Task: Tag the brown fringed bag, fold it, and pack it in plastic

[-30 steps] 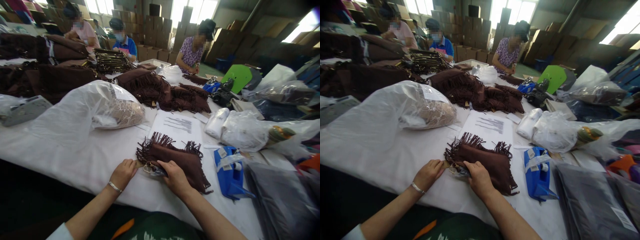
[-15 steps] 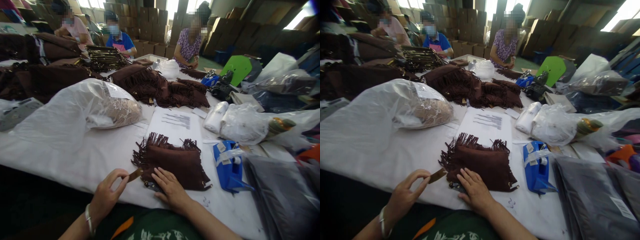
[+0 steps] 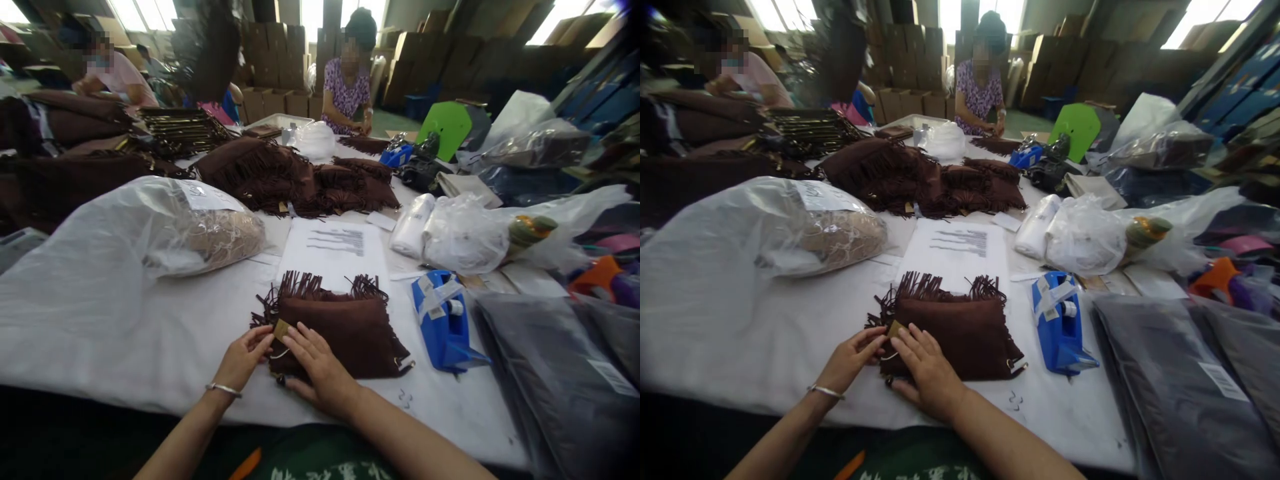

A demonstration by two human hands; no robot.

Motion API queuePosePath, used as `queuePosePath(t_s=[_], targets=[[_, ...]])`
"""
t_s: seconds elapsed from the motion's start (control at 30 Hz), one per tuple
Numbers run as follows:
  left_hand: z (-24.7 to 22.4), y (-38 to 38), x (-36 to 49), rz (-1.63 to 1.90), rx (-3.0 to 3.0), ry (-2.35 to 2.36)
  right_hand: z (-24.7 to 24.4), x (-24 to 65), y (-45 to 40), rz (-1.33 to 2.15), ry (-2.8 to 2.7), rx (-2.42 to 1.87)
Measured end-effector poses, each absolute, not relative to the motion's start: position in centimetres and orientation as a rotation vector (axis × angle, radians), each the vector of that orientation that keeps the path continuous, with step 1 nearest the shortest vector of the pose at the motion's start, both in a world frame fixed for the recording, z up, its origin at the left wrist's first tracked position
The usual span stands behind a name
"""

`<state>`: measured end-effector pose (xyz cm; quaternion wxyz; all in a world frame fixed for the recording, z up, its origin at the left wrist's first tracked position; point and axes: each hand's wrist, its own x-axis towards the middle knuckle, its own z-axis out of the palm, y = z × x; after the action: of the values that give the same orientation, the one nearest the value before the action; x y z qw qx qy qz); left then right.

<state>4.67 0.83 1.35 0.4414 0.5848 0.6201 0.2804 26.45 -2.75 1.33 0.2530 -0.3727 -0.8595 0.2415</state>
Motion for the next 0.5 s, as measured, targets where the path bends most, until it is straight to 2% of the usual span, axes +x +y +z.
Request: queuePosePath(t_s=[0.23, 0.5], targets=[[-0.6, 2.4, 6.5, 0.748, 1.765, 1.649, 1.2, 27.3, -2.7, 0.860, -1.847, -1.274], [2.7, 0.9, 6.4, 0.886, 1.974, 1.770, -0.9, 26.9, -3.7, 0.618, -1.947, -1.246]])
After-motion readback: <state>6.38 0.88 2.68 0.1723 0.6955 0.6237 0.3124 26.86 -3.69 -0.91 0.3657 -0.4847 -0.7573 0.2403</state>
